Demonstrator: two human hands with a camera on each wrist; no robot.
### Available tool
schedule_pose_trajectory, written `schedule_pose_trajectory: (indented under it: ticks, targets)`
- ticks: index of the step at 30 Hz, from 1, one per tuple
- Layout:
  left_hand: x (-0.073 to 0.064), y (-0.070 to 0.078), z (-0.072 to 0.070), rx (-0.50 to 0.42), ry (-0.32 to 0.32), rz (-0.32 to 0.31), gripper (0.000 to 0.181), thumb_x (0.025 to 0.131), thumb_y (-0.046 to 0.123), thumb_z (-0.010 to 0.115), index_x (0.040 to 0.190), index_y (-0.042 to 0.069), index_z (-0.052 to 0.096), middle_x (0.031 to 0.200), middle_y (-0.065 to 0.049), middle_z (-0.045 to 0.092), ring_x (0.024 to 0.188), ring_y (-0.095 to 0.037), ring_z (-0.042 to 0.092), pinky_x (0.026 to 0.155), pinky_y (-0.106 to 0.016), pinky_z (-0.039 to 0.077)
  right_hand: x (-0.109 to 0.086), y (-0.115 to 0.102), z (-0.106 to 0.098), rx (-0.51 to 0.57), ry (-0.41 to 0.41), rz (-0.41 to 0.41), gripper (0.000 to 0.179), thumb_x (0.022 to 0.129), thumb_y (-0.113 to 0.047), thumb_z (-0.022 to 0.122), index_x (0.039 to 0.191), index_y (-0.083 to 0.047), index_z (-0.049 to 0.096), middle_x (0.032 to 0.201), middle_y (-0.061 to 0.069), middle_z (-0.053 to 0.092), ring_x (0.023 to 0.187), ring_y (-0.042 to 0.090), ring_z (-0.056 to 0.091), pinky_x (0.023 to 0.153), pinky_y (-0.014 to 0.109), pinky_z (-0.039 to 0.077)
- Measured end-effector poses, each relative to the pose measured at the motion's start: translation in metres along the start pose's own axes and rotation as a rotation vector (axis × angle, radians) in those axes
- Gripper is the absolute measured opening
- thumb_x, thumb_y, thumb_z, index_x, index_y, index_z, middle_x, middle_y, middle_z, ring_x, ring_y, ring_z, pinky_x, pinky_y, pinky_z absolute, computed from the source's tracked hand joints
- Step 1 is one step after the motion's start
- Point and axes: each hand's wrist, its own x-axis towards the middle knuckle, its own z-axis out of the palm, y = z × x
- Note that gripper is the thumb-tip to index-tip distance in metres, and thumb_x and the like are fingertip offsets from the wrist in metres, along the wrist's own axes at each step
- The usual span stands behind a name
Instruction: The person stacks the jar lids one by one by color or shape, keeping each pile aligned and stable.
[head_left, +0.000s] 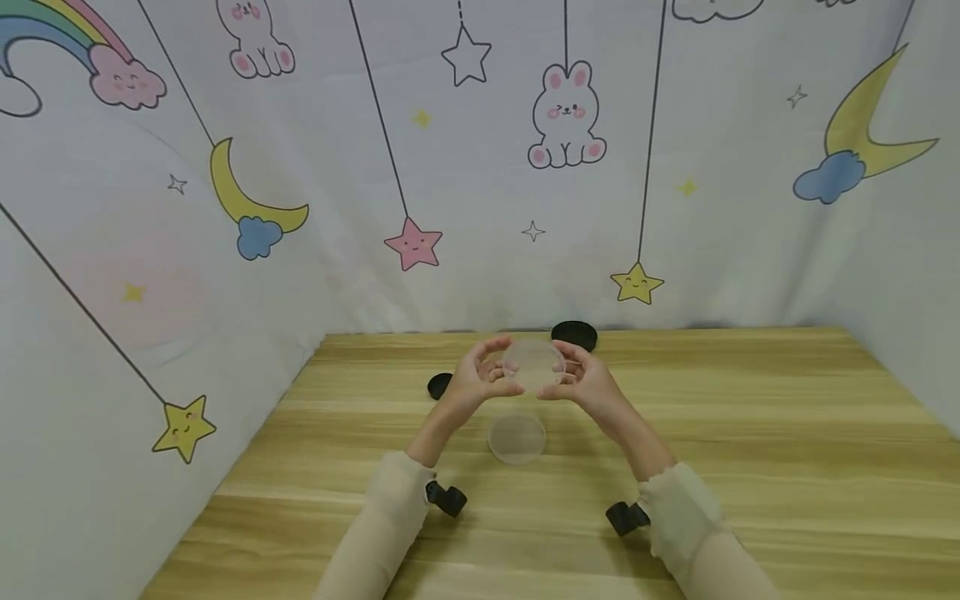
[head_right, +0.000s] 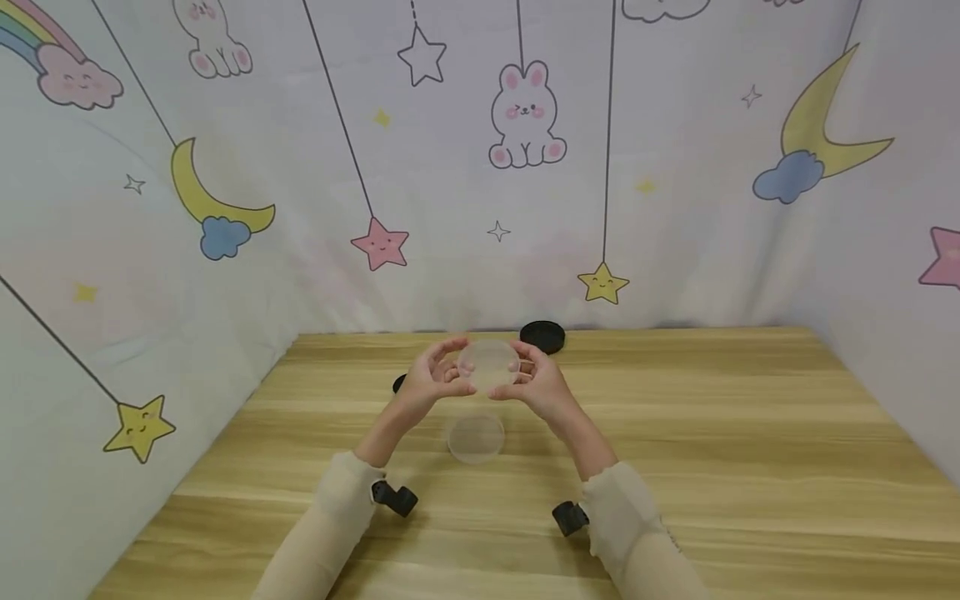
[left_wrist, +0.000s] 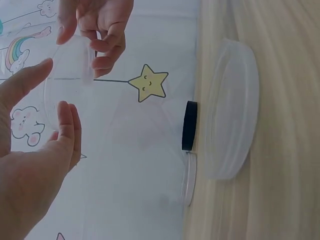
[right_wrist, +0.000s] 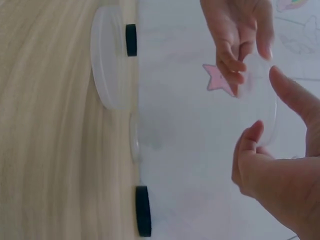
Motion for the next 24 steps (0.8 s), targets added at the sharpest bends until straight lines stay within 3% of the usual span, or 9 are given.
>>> schedule_pose_trajectory:
  ticks: [4,8,13,17,21,24]
  targets:
    - [-0.009,-0.007,-0.007,0.04,-0.027,-0.045,0.079,0.082,-0.004,0.069,0.15,0.0,0.03,0.148,-0.024,0.037,0.115,-0.032,0.053,0.086,-0.021,0.05,0.0,0.006,0.007,-0.009,-0.031,0.016,0.083,0.084,-0.005,0.073,0.153,-0.006,0.027,0.141,0.024,0.04,0.128,0.038,0.044,0.097,0.033,0.049]
    - [-0.016,-0.013,-0.013,0.064,-0.057,-0.067,0.08,0.082,0.001,0.072,0.151,0.004,0.032,0.146,-0.025,0.039,0.119,-0.043,0.048,0.086,-0.021,0.05,0.002,0.012,0.012,-0.022,-0.048,0.057,0.082,0.083,-0.004,0.074,0.152,-0.006,0.03,0.143,0.024,0.039,0.13,0.039,0.042,0.099,0.039,0.047]
    - [-0.025,-0.02,-0.019,0.114,-0.093,-0.099,0.084,0.083,0.002,0.073,0.153,0.003,0.027,0.153,-0.024,0.028,0.108,-0.029,0.055,0.086,-0.024,0.05,0.004,0.023,0.018,-0.049,-0.096,0.08,0.081,0.08,-0.006,0.078,0.149,-0.004,0.034,0.141,0.024,0.04,0.124,0.036,0.044,0.091,0.03,0.048]
    - [-0.03,-0.025,-0.022,0.159,-0.109,-0.12,0.083,0.082,0.003,0.075,0.152,0.002,0.03,0.144,-0.03,0.034,0.092,-0.016,0.054,0.08,-0.023,0.048,0.006,0.031,0.02,-0.09,-0.136,0.062,0.08,0.079,-0.008,0.079,0.147,-0.003,0.037,0.136,0.023,0.042,0.118,0.033,0.044,0.089,0.03,0.046]
    - [-0.03,-0.029,-0.022,0.226,-0.136,-0.125,0.083,0.08,0.006,0.078,0.148,0.0,0.032,0.134,-0.031,0.039,0.095,-0.022,0.049,0.079,-0.026,0.046,0.007,0.037,0.016,-0.146,-0.172,0.031,0.082,0.077,-0.006,0.079,0.147,0.001,0.036,0.14,0.024,0.041,0.123,0.036,0.042,0.1,0.039,0.043]
    - [-0.032,-0.033,-0.022,0.29,-0.143,-0.12,0.082,0.078,0.007,0.08,0.144,-0.005,0.033,0.132,-0.029,0.041,0.103,-0.029,0.049,0.082,-0.027,0.048,0.007,0.04,0.016,-0.182,-0.2,0.01,0.082,0.076,-0.005,0.08,0.146,0.003,0.036,0.139,0.024,0.04,0.122,0.038,0.043,0.098,0.041,0.044]
